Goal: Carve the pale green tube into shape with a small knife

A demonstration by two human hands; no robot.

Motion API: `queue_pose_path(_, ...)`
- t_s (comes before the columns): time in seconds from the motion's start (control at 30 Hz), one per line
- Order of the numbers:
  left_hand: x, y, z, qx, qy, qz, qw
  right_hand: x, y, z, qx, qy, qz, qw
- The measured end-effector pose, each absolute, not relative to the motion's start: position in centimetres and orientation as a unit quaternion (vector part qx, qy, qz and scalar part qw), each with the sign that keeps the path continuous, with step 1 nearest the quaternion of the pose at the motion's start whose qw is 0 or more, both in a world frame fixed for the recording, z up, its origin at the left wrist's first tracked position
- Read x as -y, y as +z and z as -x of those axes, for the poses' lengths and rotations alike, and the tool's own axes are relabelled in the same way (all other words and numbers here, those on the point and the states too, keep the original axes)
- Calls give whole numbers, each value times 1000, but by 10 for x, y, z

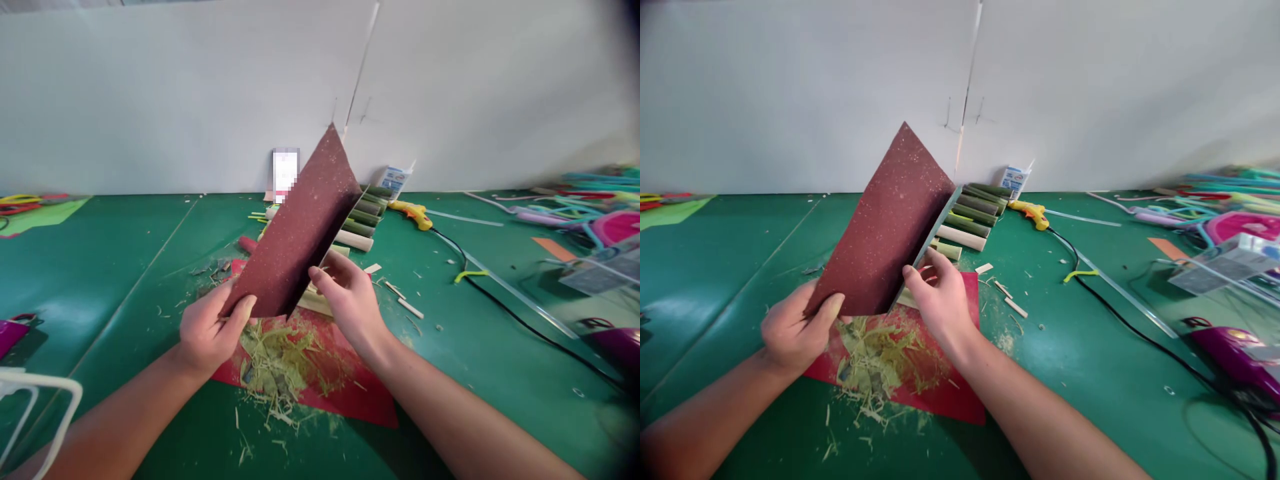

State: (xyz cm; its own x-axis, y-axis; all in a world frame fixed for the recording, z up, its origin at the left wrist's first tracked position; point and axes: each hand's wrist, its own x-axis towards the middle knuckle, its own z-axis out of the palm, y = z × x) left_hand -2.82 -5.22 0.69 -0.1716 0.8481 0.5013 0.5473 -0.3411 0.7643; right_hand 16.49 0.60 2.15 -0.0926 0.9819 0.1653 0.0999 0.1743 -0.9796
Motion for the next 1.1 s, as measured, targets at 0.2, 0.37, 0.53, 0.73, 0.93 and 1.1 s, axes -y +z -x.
queue_pose_path(0.2, 42, 3, 24, -565, 605, -510, 233, -9, 17, -169, 519, 527, 379, 556)
queue_pose_path(0.37, 31, 5, 26, -548, 644, -439, 305, -14, 15, -170, 457, 603, 331, 564)
queue_pose_path(0.53, 27, 4, 27, -546, 641, -421, 337, -14, 18, -170, 425, 659, 290, 549)
queue_pose_path(0.73, 24, 3, 23, -490, 648, -409, 415, -13, 20, -170, 421, 672, 253, 555)
queue_pose_path(0.93, 23, -1, 21, -439, 604, -417, 518, -11, 23, -168, 421, 709, 231, 516)
queue_pose_path(1.1, 23, -1, 20, -449, 604, -410, 515, -9, 23, -169, 388, 711, 267, 522)
